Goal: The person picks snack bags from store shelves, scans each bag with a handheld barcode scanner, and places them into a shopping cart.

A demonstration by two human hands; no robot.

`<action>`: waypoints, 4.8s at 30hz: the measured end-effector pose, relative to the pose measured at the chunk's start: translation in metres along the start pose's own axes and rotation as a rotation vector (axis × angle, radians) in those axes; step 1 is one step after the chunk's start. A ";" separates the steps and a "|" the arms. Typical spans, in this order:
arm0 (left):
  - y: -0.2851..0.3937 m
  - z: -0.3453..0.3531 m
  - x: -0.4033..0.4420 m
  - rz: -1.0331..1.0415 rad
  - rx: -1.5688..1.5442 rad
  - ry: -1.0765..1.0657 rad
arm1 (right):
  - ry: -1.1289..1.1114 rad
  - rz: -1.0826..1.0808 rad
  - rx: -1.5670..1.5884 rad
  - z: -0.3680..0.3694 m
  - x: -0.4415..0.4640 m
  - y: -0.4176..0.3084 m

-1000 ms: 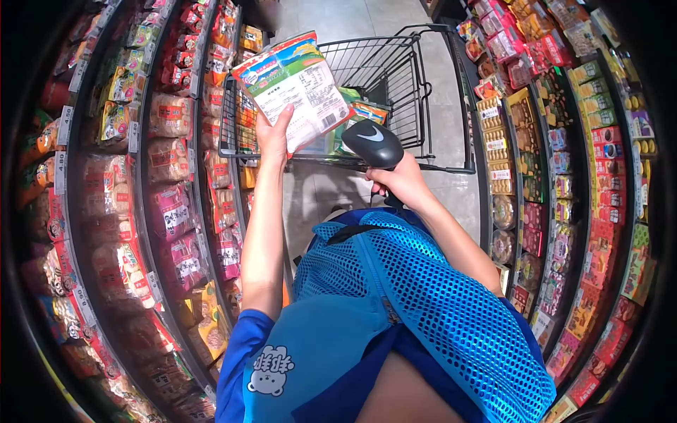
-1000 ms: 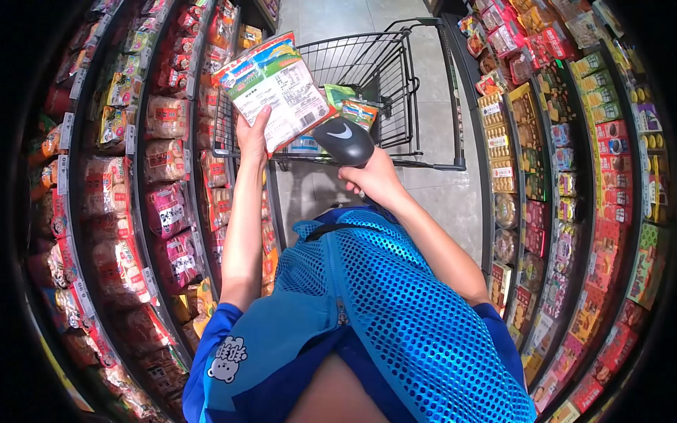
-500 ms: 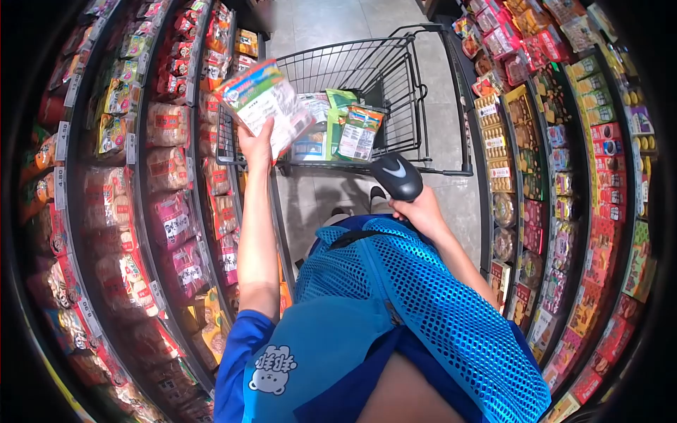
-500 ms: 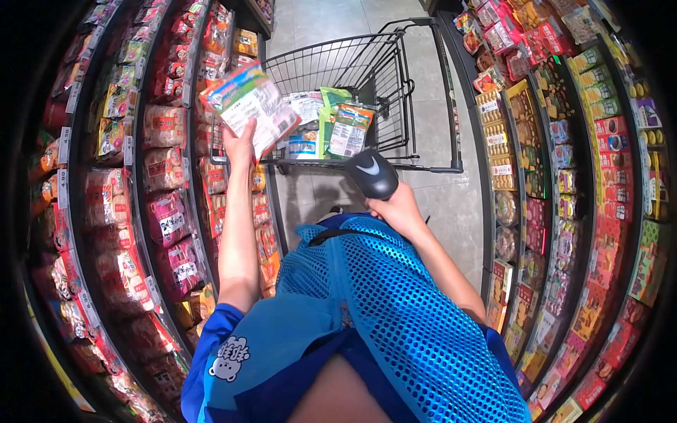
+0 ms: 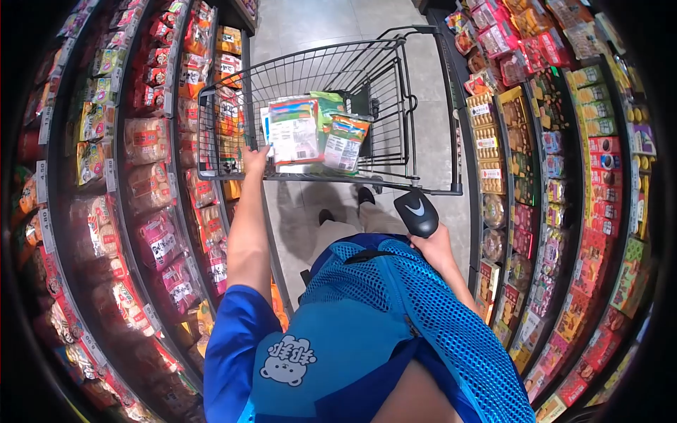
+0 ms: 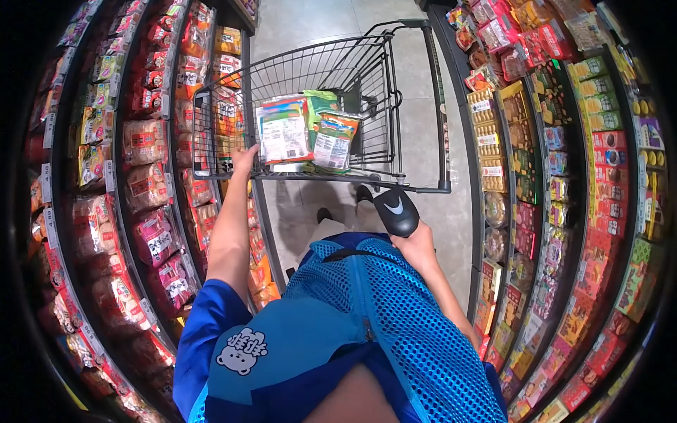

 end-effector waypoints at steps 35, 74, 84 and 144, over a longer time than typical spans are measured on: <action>-0.112 -0.525 -0.301 -0.244 -0.287 1.271 | -0.536 -0.305 -0.360 0.162 0.088 -0.075; 0.139 -0.152 -0.282 0.427 -0.683 0.232 | -0.562 -0.385 0.198 0.183 0.013 -0.188; 0.120 -0.169 -0.304 0.045 -0.866 -0.276 | -0.288 -0.575 0.000 0.167 0.027 -0.187; 0.156 -0.163 -0.109 0.465 -0.877 -0.047 | -0.321 -0.331 0.376 0.104 0.014 -0.163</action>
Point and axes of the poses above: each hand's wrist, its own x-axis towards the middle knuckle, its own z-axis out of the palm, y = z × x, the point moved 1 cm from there along x, towards the middle knuckle, and after that the axes turned 1 degree about x, right-handed, at the moved point
